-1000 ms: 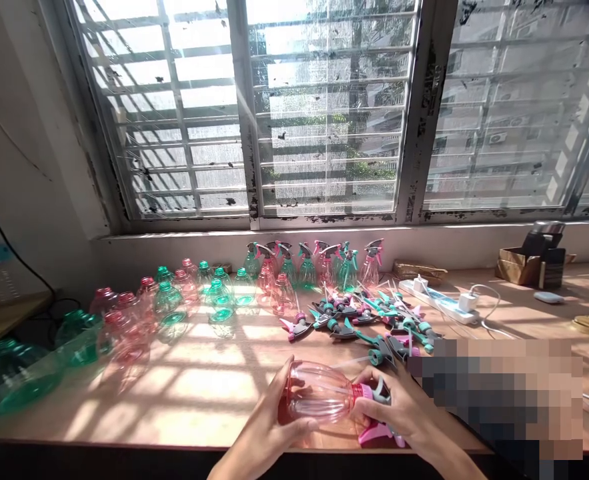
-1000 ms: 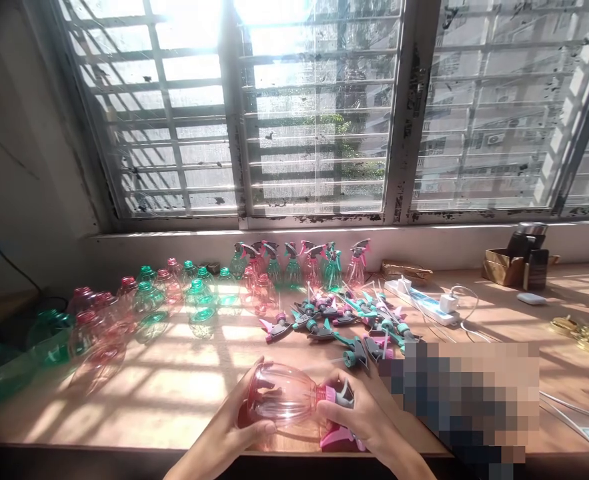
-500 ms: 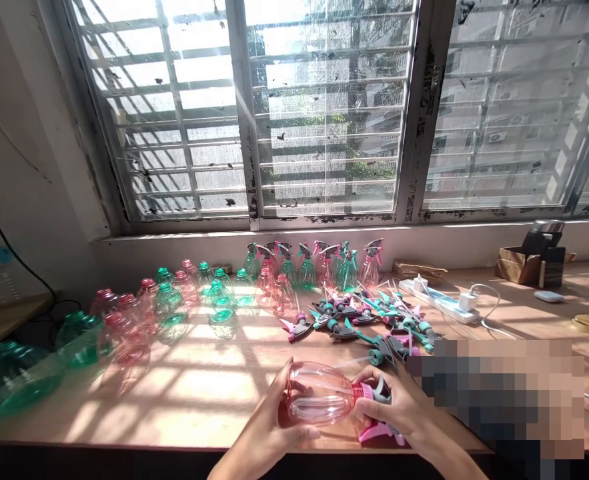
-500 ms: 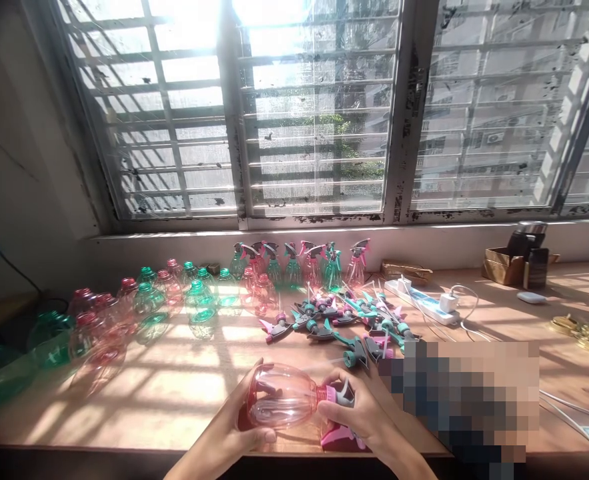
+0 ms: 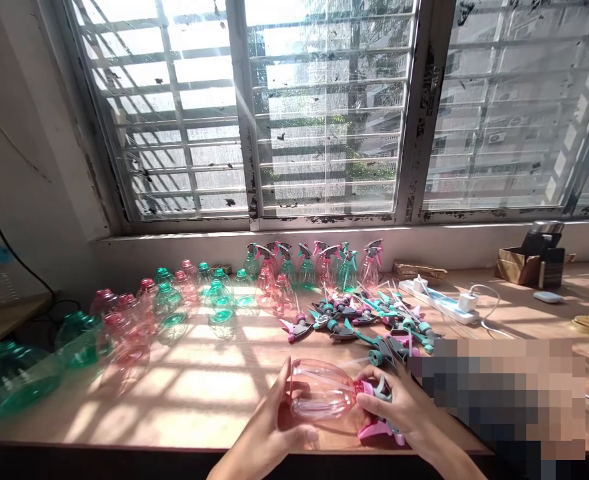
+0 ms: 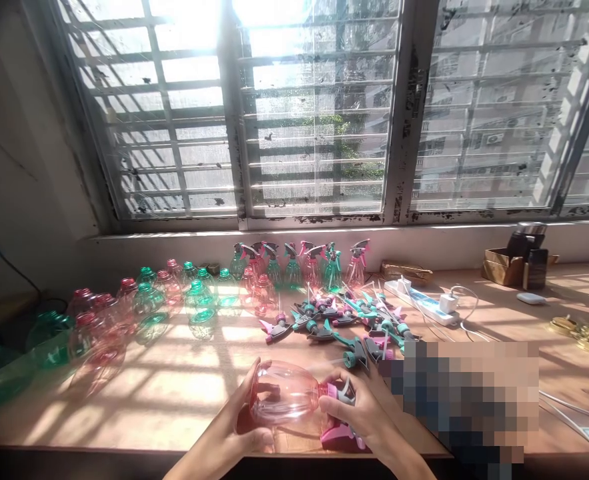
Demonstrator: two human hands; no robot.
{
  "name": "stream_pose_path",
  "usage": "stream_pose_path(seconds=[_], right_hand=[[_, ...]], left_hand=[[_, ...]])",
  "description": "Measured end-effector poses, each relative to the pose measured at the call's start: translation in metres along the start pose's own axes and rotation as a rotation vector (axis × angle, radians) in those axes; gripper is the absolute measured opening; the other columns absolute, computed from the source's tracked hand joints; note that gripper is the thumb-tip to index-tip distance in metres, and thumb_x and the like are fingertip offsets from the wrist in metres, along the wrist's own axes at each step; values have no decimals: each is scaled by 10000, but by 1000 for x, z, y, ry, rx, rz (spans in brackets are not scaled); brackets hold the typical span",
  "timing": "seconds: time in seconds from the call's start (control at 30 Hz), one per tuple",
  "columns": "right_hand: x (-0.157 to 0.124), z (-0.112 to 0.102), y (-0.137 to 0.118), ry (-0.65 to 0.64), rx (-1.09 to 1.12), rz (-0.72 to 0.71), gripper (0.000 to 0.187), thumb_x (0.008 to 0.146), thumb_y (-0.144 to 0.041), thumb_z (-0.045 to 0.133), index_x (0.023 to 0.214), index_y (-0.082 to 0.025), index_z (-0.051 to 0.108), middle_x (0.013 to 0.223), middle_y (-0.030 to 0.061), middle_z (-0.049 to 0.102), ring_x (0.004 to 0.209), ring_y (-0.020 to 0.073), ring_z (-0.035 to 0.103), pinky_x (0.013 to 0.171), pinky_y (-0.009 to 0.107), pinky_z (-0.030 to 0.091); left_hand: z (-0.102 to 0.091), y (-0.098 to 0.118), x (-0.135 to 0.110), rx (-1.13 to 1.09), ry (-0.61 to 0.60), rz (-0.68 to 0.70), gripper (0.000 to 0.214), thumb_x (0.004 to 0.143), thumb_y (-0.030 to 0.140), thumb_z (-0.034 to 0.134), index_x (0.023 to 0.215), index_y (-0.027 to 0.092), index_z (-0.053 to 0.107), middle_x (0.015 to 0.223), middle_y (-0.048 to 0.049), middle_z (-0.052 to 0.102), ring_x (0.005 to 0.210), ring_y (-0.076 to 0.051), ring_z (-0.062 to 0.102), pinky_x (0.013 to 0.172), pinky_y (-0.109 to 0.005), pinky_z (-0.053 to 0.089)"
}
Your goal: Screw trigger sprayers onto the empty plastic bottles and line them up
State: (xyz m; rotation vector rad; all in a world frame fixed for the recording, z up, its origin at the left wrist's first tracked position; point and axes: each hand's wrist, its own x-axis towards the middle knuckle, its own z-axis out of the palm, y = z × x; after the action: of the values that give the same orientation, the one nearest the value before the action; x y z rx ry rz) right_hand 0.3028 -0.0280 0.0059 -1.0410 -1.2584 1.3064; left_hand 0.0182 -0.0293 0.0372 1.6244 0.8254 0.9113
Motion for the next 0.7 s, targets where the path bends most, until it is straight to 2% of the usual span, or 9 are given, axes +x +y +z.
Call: stream_pose_path(seconds=[0.07, 0.17, 0.23, 0.33, 0.4, 0.47, 0.53, 0.63, 0.7], right_hand=[[0, 0, 0, -4, -5, -10, 567, 664, -591, 894, 978, -198, 630, 619, -25, 709, 553, 174, 651, 557, 304, 504], [0, 0, 0, -13, 6, 3, 567, 680, -603, 877, 985, -199, 623, 613, -20, 719, 550, 177, 660, 569, 310, 512], [-1, -1, -2, -21, 5, 11, 559, 694, -610, 863, 984, -198, 621, 602, -17, 718, 553, 182, 661, 577, 320, 512], [-3, 0, -5, -2, -12, 38, 551, 703, -593, 863, 1013, -203, 626, 624, -23, 718, 589, 191, 666, 614, 337, 520], [-4, 1, -6, 10, -5, 45, 553, 693, -577, 879, 1018, -209, 624, 639, -29, 716, 607, 189, 667, 624, 330, 526], [-5, 2, -6, -1, 3, 46, 561, 682, -573, 889, 1012, -211, 616, 633, -29, 714, 599, 185, 665, 606, 316, 520], [-4, 2, -5, -8, -1, 43, 563, 684, -581, 886, 1010, -213, 611, 629, -26, 718, 590, 187, 669, 597, 313, 519], [-3, 1, -4, -14, -9, 10, 528, 713, -600, 856, 985, -214, 619, 626, -27, 712, 591, 189, 669, 601, 319, 517], [-2, 1, -3, -28, 4, -8, 503, 743, -602, 832, 976, -211, 618, 623, -23, 710, 582, 184, 660, 602, 327, 512]], left_hand=[[1, 7, -1, -14, -10, -17, 985, 780, 572, 810, 1595, 352, 304, 1305, -98, 612, 1273, -346, 546, 1150, -501, 392], [1, 6, -1, -29, -32, 0, 935, 813, 478, 821, 1590, 362, 314, 1307, -99, 615, 1329, -343, 513, 1143, -489, 415], [0, -2, 1, -76, -56, 21, 971, 835, 432, 815, 1608, 401, 227, 1330, -101, 594, 1325, -341, 518, 1073, -470, 493], [0, -16, 3, -177, -92, 7, 1021, 883, 480, 750, 1609, 469, 31, 1420, -112, 520, 1273, -350, 563, 904, -458, 597], [0, -18, 4, -148, -75, -7, 1037, 872, 504, 756, 1609, 469, 27, 1497, -109, 471, 1379, -369, 483, 999, -499, 553], [-1, -13, 4, -78, -62, -9, 1034, 837, 504, 796, 1615, 438, 117, 1528, -96, 477, 1483, -374, 368, 1156, -531, 416], [-1, -5, 3, -18, -50, -11, 978, 836, 512, 795, 1609, 412, 205, 1536, -92, 495, 1493, -376, 372, 1224, -538, 310], [-1, 4, 1, 17, -15, -19, 912, 865, 503, 766, 1601, 419, 234, 1613, -96, 397, 1464, -377, 427, 1206, -522, 347], [0, 5, 0, 1, 0, -13, 921, 877, 503, 751, 1609, 424, 198, 1592, -105, 409, 1430, -362, 470, 1176, -505, 396]])
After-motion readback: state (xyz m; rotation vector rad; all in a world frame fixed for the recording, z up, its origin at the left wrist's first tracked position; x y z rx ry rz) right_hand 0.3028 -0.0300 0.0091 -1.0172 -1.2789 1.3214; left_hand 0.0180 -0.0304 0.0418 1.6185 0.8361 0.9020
